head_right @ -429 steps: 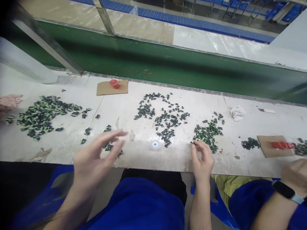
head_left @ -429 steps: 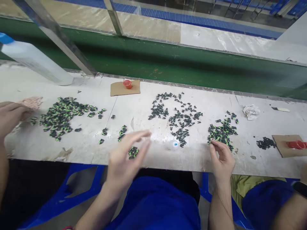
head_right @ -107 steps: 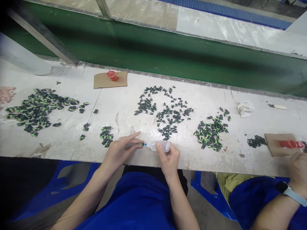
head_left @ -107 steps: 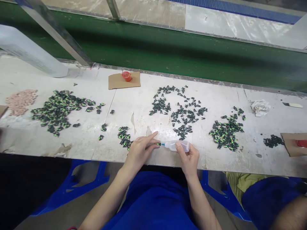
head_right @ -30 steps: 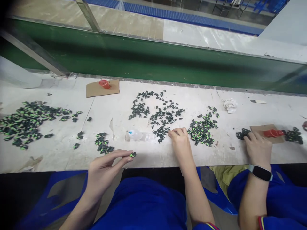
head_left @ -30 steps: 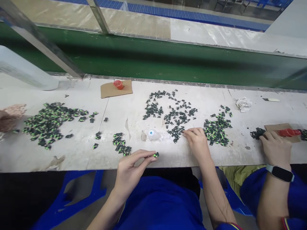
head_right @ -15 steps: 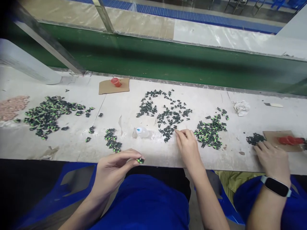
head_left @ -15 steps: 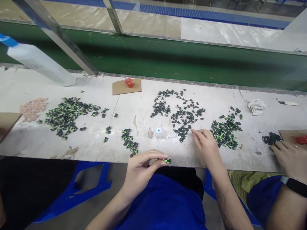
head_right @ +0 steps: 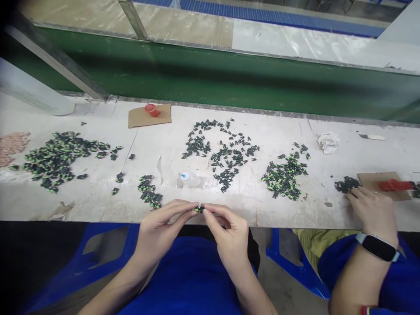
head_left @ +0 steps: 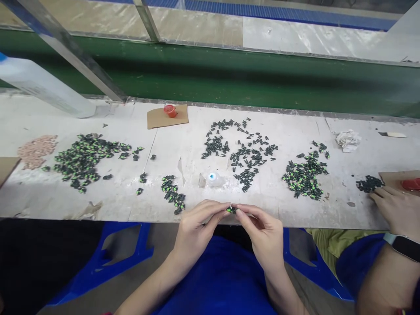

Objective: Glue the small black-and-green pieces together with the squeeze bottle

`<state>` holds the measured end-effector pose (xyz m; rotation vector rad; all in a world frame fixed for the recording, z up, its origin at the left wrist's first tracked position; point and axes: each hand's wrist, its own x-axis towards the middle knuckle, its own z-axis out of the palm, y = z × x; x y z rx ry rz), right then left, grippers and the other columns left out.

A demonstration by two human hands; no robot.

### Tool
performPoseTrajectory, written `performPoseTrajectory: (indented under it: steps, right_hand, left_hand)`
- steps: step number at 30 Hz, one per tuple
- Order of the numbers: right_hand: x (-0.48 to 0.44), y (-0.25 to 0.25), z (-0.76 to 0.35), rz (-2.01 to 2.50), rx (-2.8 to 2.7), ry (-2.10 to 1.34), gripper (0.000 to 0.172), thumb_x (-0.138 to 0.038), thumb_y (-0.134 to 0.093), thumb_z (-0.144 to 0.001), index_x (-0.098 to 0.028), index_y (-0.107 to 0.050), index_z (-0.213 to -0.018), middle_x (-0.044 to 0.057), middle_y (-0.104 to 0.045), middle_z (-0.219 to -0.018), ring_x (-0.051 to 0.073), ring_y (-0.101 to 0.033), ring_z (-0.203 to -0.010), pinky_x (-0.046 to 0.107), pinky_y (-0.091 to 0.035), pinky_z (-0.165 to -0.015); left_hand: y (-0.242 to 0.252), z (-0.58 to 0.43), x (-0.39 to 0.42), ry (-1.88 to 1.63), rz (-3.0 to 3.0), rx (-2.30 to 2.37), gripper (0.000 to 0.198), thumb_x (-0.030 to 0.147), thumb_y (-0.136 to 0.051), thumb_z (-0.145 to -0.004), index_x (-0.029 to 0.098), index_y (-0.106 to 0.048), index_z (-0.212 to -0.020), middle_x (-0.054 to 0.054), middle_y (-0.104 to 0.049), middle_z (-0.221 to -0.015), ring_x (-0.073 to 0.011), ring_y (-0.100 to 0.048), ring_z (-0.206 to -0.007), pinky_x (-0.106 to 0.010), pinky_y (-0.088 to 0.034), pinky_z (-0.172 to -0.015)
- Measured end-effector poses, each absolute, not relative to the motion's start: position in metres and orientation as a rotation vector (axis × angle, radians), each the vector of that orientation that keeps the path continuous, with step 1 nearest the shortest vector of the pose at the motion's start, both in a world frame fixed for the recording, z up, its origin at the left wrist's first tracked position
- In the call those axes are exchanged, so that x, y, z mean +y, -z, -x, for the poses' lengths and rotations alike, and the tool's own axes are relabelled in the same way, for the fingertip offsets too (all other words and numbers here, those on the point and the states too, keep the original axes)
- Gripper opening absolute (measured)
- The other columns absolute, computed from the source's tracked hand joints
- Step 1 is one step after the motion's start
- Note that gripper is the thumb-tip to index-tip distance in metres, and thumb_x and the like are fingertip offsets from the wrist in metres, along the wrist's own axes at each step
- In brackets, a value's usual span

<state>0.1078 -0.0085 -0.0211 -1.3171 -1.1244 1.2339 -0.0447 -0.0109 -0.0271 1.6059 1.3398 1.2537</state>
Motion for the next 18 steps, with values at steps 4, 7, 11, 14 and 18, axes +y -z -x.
performPoseTrajectory:
  steps: [4, 7, 11, 14, 18]
  right_hand:
    - [-0.008, 0.022, -0.107, 1.276, -1.112, -1.207, 0.008, -0.018, -0.071, -0.076, -0.023, -0.077, -0.078, 0.002, -0.078, -0.080, 0.019, -0.074, -0.073, 0.027, -0.063, -0.065]
    - [-0.010, 0.024, -0.104, 1.261, -1.098, -1.186, 0.009, -0.017, -0.071, -0.076, -0.022, -0.077, -0.077, 0.003, -0.078, -0.079, 0.019, -0.074, -0.073, 0.027, -0.062, -0.064]
    - [-0.012, 0.029, -0.098, 1.250, -1.043, -1.099, 0.008, -0.018, -0.071, -0.076, -0.022, -0.077, -0.077, 0.004, -0.077, -0.078, 0.019, -0.073, -0.073, 0.030, -0.062, -0.065]
    - [-0.014, 0.034, -0.096, 1.207, -1.063, -1.017, 0.007, -0.016, -0.071, -0.076, -0.022, -0.076, -0.076, 0.004, -0.076, -0.077, 0.019, -0.072, -0.072, 0.031, -0.062, -0.064]
    - [-0.015, 0.040, -0.098, 1.137, -1.165, -0.935, 0.010, -0.014, -0.068, -0.079, -0.022, -0.075, -0.080, 0.005, -0.075, -0.078, 0.019, -0.071, -0.071, 0.031, -0.061, -0.062]
  left_hand:
    - [0.025, 0.043, -0.011, -1.265, -1.638, 1.316, 0.017, 0.013, -0.063, -0.086, 0.022, -0.075, -0.096, -0.004, -0.075, -0.081, -0.0162, -0.069, -0.071, -0.026, -0.058, -0.064]
    - [0.023, 0.042, -0.011, -1.252, -1.650, 1.334, 0.016, 0.015, -0.064, -0.086, 0.022, -0.075, -0.095, -0.003, -0.075, -0.078, -0.0156, -0.068, -0.068, -0.026, -0.057, -0.062]
    - [0.021, 0.038, -0.013, -1.258, -1.641, 1.372, 0.014, 0.016, -0.063, -0.086, 0.021, -0.074, -0.092, -0.003, -0.074, -0.076, -0.0157, -0.068, -0.067, -0.026, -0.057, -0.060]
    - [0.020, 0.035, -0.014, -1.303, -1.642, 1.379, 0.015, 0.014, -0.062, -0.086, 0.022, -0.074, -0.092, -0.003, -0.073, -0.075, -0.0149, -0.067, -0.066, -0.025, -0.056, -0.060]
    - [0.019, 0.036, -0.013, -1.297, -1.637, 1.325, 0.017, 0.010, -0.063, -0.084, 0.021, -0.074, -0.091, -0.002, -0.073, -0.074, -0.0142, -0.067, -0.065, -0.024, -0.056, -0.059]
